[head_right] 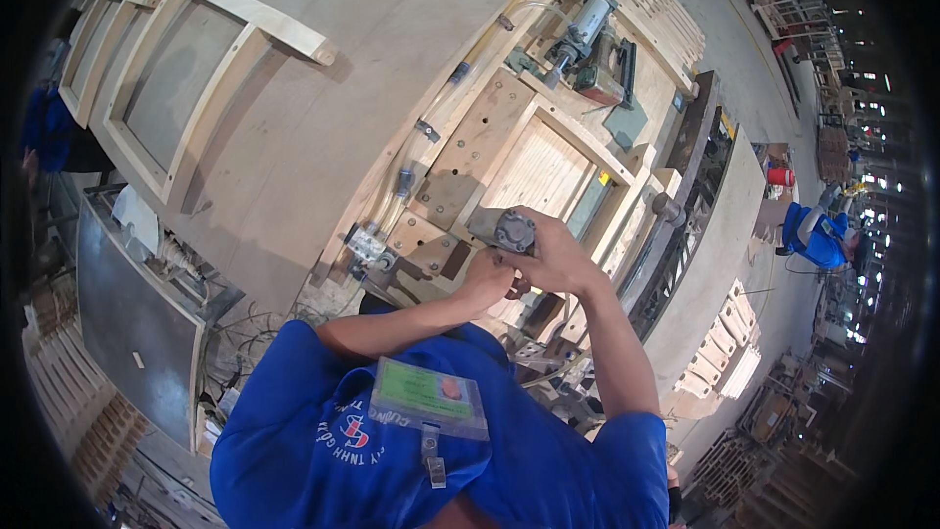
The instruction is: The person assembles wooden chair frames by aligning pieces on a jig and using a pneumatic nail gun to fasten them. They repeatedly pick up frames, position them, nail the joints, and place the finished frames onto a stack.
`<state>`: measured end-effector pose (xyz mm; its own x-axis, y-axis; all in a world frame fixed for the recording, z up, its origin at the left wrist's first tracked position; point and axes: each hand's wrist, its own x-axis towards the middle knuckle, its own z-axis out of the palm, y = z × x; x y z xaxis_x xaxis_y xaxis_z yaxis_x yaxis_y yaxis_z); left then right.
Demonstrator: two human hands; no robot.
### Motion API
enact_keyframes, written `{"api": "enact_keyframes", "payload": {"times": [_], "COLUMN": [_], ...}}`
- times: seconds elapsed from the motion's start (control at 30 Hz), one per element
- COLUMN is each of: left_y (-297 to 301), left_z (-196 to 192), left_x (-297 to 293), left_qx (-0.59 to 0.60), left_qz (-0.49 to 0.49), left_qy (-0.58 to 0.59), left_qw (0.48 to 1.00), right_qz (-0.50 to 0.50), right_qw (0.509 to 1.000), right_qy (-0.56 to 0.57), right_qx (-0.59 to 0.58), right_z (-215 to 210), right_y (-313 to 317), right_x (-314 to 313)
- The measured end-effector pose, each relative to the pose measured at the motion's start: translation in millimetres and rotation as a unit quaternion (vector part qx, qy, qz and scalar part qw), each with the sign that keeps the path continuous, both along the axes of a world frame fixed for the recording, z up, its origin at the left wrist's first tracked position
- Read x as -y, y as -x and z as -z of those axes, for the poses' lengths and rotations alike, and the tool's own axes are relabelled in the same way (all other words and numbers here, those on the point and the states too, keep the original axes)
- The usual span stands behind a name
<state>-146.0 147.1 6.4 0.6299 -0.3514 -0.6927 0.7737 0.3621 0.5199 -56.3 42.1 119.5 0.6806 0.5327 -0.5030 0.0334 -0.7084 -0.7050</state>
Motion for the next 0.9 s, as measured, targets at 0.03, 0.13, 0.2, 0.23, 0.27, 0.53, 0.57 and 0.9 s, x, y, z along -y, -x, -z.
{"api": "enact_keyframes", "payload": {"times": [0.03,0.13,0.2,0.23,0.27,0.53,0.57,0.9], "left_y": [4,8,7,5,3,4,6,20], "left_z": [2,4,1,-2,-5,11,11,-102], "left_x": [-5,-12,-15,-16,-16,-15,-15,-110], "left_qx": [0.002,0.004,0.036,0.039,0.041,0.094,0.093,0.570], "left_qz": [-0.016,-0.058,-0.062,-0.063,-0.063,-0.026,0.001,-0.124], "left_qy": [0.015,0.054,0.059,0.050,0.042,0.004,-0.020,-0.335], "left_qw": [1.000,0.997,0.996,0.996,0.996,0.995,0.995,0.739], "right_qz": [0.018,-0.014,-0.026,-0.031,-0.034,-0.035,-0.003,0.451], "right_qw": [0.999,1.000,1.000,0.999,0.999,0.998,0.999,0.892], "right_qy": [-0.017,-0.008,0.004,0.010,0.013,0.049,0.041,0.039], "right_qx": [-0.020,0.002,0.012,0.017,0.018,0.005,0.013,-0.002], "right_z": [4,3,7,9,10,4,1,-80], "right_y": [3,5,3,3,2,8,14,150], "right_x": [-5,-16,-19,-19,-18,-25,-23,96]}}
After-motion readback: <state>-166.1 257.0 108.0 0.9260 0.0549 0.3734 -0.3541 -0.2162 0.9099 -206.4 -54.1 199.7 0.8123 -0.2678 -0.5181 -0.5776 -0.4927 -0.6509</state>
